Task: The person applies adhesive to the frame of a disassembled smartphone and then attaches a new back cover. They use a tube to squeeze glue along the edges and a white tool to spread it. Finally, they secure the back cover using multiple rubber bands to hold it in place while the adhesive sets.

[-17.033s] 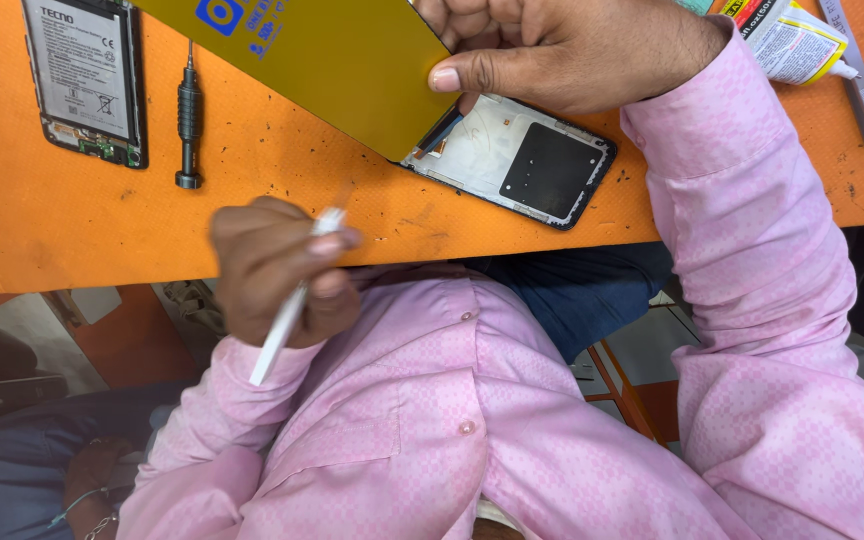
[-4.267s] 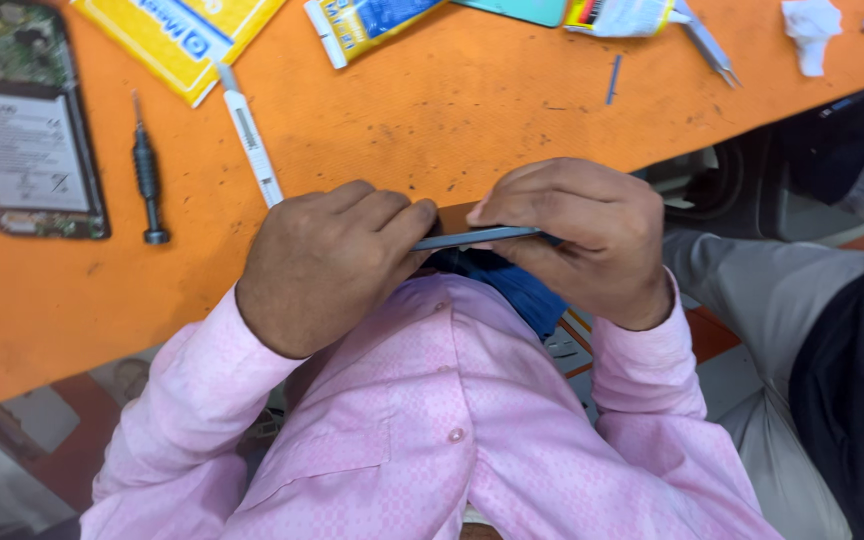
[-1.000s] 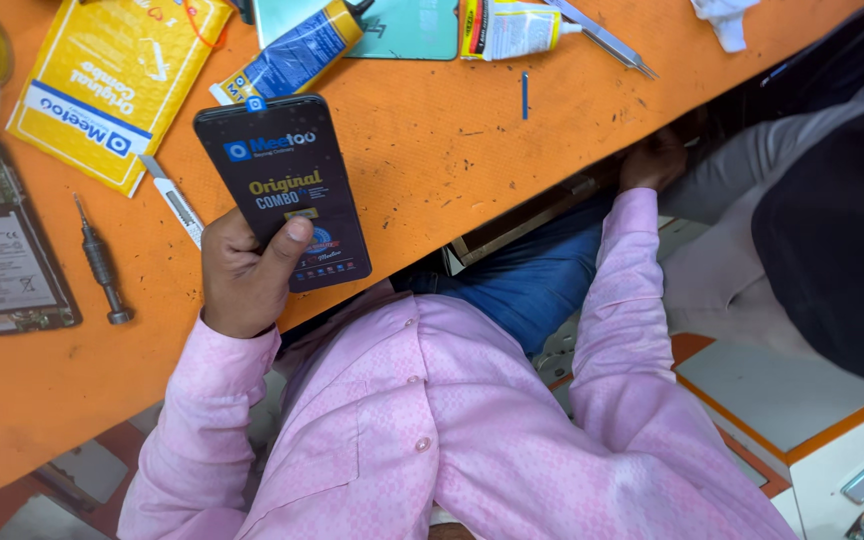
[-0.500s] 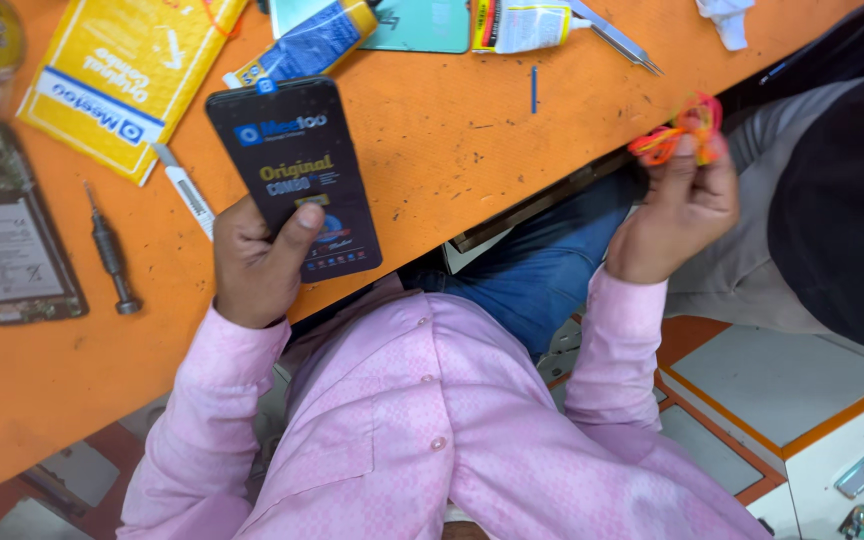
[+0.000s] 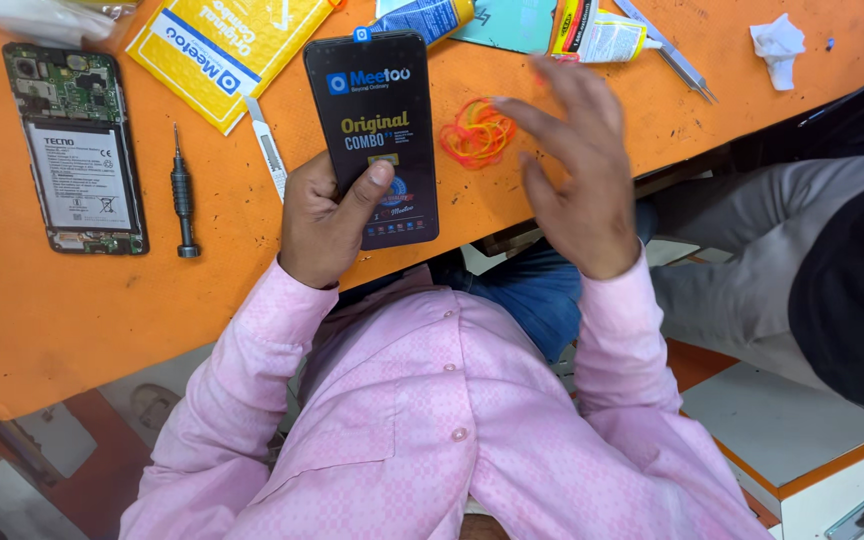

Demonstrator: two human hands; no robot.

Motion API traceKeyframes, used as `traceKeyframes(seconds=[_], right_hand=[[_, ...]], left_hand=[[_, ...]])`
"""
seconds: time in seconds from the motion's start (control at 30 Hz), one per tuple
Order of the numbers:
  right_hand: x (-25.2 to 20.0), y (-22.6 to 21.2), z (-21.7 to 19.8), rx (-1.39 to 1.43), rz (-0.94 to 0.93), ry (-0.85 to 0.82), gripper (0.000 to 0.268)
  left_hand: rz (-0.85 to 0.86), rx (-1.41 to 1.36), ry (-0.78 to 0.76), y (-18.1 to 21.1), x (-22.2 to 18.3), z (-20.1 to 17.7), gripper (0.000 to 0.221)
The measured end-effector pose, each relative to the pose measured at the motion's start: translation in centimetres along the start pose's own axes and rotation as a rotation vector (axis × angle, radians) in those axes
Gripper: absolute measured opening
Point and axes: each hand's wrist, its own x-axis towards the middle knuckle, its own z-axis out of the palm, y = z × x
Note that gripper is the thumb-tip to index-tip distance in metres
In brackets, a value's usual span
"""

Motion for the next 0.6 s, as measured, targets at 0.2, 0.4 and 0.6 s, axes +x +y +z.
traceKeyframes(seconds=[0.2,0.4,0.6], right_hand=[[-8.1,4.5,2.2,0.676,0.328,0.543,0.048],[-21.2,15.0,10.7,1.01,0.933,0.949,0.043],[-23.0,20.1,17.8,1.414,1.413,0.761,0.081]], left_hand=[[-0.046,-0.042,0.001,0.1,0.1,0.1,0.03],[-0.036,-0.02,-0.011,0.3,0.1,0.1,0.031],[-0.033,-0.001,0.01,0.1,-0.1,0.1,0.03]])
